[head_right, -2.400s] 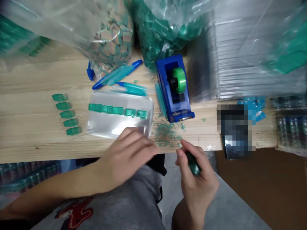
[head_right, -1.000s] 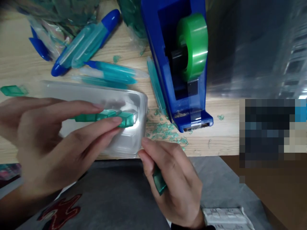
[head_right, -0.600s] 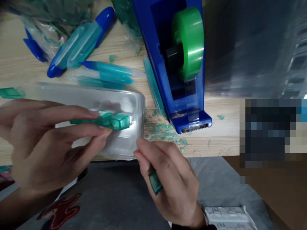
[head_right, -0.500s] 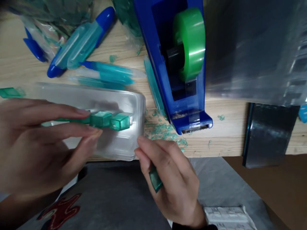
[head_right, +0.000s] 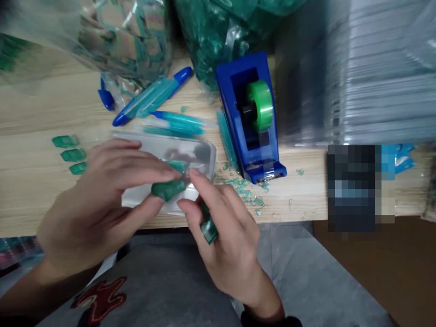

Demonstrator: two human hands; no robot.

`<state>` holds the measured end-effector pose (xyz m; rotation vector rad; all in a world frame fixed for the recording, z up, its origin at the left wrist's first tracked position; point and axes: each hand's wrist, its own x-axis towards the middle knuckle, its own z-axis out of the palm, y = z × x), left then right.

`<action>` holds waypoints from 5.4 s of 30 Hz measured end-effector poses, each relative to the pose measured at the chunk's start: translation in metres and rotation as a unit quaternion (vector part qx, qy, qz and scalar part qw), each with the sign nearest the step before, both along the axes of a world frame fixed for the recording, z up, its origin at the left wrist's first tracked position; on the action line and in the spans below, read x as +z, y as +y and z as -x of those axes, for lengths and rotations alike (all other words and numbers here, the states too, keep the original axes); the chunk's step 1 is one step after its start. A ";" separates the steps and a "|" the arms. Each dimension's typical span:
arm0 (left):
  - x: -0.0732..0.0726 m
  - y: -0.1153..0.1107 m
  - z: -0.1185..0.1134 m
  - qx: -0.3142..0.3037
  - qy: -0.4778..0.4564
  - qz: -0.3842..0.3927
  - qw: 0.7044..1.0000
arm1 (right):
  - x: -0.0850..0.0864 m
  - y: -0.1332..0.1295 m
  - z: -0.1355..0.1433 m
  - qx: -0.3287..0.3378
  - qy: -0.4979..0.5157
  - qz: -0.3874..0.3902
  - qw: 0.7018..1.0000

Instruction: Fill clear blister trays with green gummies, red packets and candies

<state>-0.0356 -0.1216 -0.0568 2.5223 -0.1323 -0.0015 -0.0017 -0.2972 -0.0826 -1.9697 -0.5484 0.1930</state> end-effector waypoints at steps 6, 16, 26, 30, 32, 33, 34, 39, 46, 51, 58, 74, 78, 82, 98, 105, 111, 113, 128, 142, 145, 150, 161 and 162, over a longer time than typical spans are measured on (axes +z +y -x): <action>0.024 -0.003 0.016 -0.042 0.005 0.050 0.998 | 0.020 -0.007 0.011 -0.001 0.015 -0.076 0.997; 0.049 -0.020 0.028 -0.033 -0.068 0.249 0.966 | 0.047 -0.014 0.028 -0.028 -0.072 -0.133 0.988; 0.059 -0.034 0.036 0.000 -0.095 0.267 0.959 | 0.053 -0.024 0.046 -0.038 -0.209 -0.051 0.976; 0.059 -0.034 0.037 -0.001 -0.075 0.259 0.963 | 0.051 -0.022 0.047 -0.055 -0.196 -0.069 0.977; 0.057 -0.035 0.036 -0.017 -0.069 0.256 0.964 | 0.049 -0.022 0.045 -0.073 -0.165 -0.095 0.979; 0.054 -0.036 0.035 -0.025 -0.065 0.254 0.965 | 0.047 -0.022 0.044 -0.084 -0.134 -0.108 0.981; 0.051 -0.036 0.032 -0.033 -0.058 0.253 0.965 | 0.045 -0.022 0.042 -0.096 -0.089 -0.123 0.984; 0.041 -0.025 -0.012 -0.043 -0.055 0.244 0.967 | 0.026 -0.023 0.028 -0.130 0.293 -0.311 0.895; 0.088 -0.005 -0.170 0.082 -0.164 0.191 0.964 | 0.010 -0.022 0.037 -0.124 0.459 -0.444 0.760; 0.108 -0.008 -0.258 0.126 -0.149 0.113 0.974 | 0.006 -0.020 0.044 -0.093 0.462 -0.450 0.758; 0.098 -0.005 -0.156 0.066 -0.129 0.191 0.971 | 0.018 -0.028 0.038 -0.008 0.447 -0.399 0.800; 0.029 -0.020 0.034 0.005 0.050 0.327 0.944 | 0.024 -0.011 0.042 0.062 0.070 -0.099 0.991; 0.012 -0.016 0.033 0.122 0.169 0.551 0.808 | 0.025 -0.004 0.039 0.030 0.027 -0.082 0.996; -0.002 -0.017 0.034 0.191 0.175 0.633 0.730 | 0.023 -0.004 0.034 0.031 0.014 -0.086 0.996; -0.021 0.020 0.062 0.133 -0.033 0.006 0.991 | 0.000 0.003 -0.029 0.082 -0.008 0.122 0.989; -0.027 -0.003 0.047 0.087 -0.050 -0.102 0.990 | 0.011 0.007 -0.035 0.120 -0.015 0.242 0.963; -0.025 -0.002 0.043 0.069 -0.044 -0.108 0.991 | 0.012 0.010 -0.032 0.138 -0.094 0.322 0.932; -0.020 -0.005 0.044 0.082 -0.041 -0.069 0.993 | 0.012 0.004 -0.026 0.098 -0.088 0.251 0.959; -0.019 -0.044 0.027 -0.104 -0.051 -0.055 0.992 | -0.008 -0.058 0.028 -0.293 0.055 0.058 0.953; -0.009 0.064 0.009 -0.181 0.242 0.046 0.952 | -0.012 -0.036 0.046 -0.095 0.077 0.038 0.992; -0.008 0.058 0.012 -0.180 0.240 -0.003 0.954 | -0.016 -0.037 0.049 -0.080 0.089 0.031 0.992; -0.004 0.045 0.029 -0.167 0.095 -0.141 0.971 | -0.016 -0.036 0.053 -0.066 0.099 0.007 0.993; 0.023 0.026 0.068 -0.152 -0.188 -0.177 0.954 | -0.007 -0.010 0.046 -0.047 0.398 -0.200 0.894; 0.019 0.022 0.075 -0.149 -0.193 -0.158 0.957 | -0.007 -0.011 0.043 -0.064 0.412 -0.189 0.889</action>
